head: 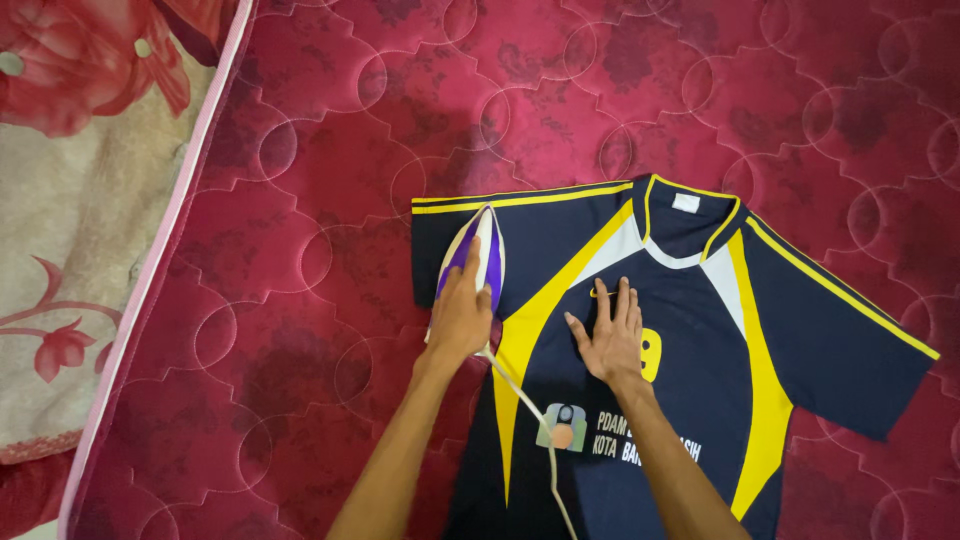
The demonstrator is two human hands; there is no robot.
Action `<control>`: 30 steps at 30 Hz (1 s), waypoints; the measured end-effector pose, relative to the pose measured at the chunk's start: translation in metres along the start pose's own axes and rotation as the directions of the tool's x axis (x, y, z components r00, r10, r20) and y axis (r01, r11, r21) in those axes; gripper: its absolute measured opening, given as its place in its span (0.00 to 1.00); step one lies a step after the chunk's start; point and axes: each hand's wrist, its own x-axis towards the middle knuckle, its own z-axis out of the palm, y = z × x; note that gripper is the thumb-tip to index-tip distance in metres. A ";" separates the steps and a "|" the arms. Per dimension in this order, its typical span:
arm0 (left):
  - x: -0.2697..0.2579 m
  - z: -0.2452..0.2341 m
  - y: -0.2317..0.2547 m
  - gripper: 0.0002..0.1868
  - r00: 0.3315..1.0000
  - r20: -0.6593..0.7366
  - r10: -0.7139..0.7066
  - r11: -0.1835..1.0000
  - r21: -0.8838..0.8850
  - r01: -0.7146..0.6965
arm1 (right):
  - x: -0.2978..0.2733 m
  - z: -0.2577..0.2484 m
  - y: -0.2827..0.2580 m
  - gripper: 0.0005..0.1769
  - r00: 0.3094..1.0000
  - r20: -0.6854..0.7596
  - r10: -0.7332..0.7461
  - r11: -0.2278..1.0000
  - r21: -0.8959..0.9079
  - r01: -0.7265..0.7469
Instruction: The person irons a dark blue and yellow sports jersey laid flat on a red patterned mat. They use a purple and white electric iron to smooth the front, sleeves, and collar areas, then fold the jersey in half.
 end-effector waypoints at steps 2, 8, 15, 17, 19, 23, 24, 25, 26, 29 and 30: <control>0.000 -0.003 -0.003 0.42 1.000 -0.022 0.001 1.000 -0.015 -0.001 | 0.000 0.000 0.000 0.47 1.000 -0.003 -0.002 1.000 0.009 0.002; 0.022 -0.010 -0.006 0.43 0.999 -0.051 0.005 1.000 0.004 -0.005 | 0.000 -0.001 0.002 0.48 0.999 0.043 0.015 1.000 0.001 -0.015; 0.021 -0.004 -0.011 0.44 0.991 -0.120 0.053 0.999 0.016 -0.051 | 0.003 0.004 0.005 0.48 1.000 0.019 0.002 1.000 0.008 -0.002; 0.006 -0.004 -0.012 0.43 0.995 -0.094 0.021 1.000 -0.009 -0.022 | 0.001 0.005 0.006 0.48 1.000 0.011 0.001 1.000 -0.002 -0.001; 0.000 -0.007 -0.013 0.43 0.997 -0.079 -0.009 0.999 -0.034 0.006 | 0.001 0.006 0.004 0.48 1.000 0.019 0.008 1.000 -0.008 -0.008; 0.002 -0.013 -0.015 0.42 0.996 -0.078 -0.049 0.997 -0.067 0.044 | 0.003 0.005 0.002 0.48 0.999 0.046 0.024 1.000 -0.008 -0.024; 0.005 -0.012 -0.015 0.42 0.995 -0.080 -0.054 0.996 -0.071 0.048 | 0.002 0.004 0.003 0.48 0.999 0.047 0.024 1.000 -0.006 -0.023; 0.008 -0.012 -0.015 0.43 0.994 -0.094 -0.054 0.996 -0.073 0.047 | 0.002 0.004 0.003 0.48 0.998 0.050 0.022 1.000 -0.006 -0.022; 0.011 -0.011 -0.015 0.43 0.993 -0.108 -0.054 0.996 -0.075 0.046 | 0.002 0.003 0.003 0.48 0.998 0.054 0.021 1.000 -0.006 -0.020; 0.021 -0.009 -0.013 0.43 0.986 -0.156 -0.064 0.996 -0.078 0.052 | 0.003 0.001 0.004 0.48 0.997 0.076 0.026 1.000 -0.006 -0.026; 0.022 -0.008 -0.012 0.43 0.982 -0.173 -0.069 0.995 -0.079 0.056 | 0.004 0.000 0.003 0.49 0.996 0.085 0.029 1.000 -0.005 -0.029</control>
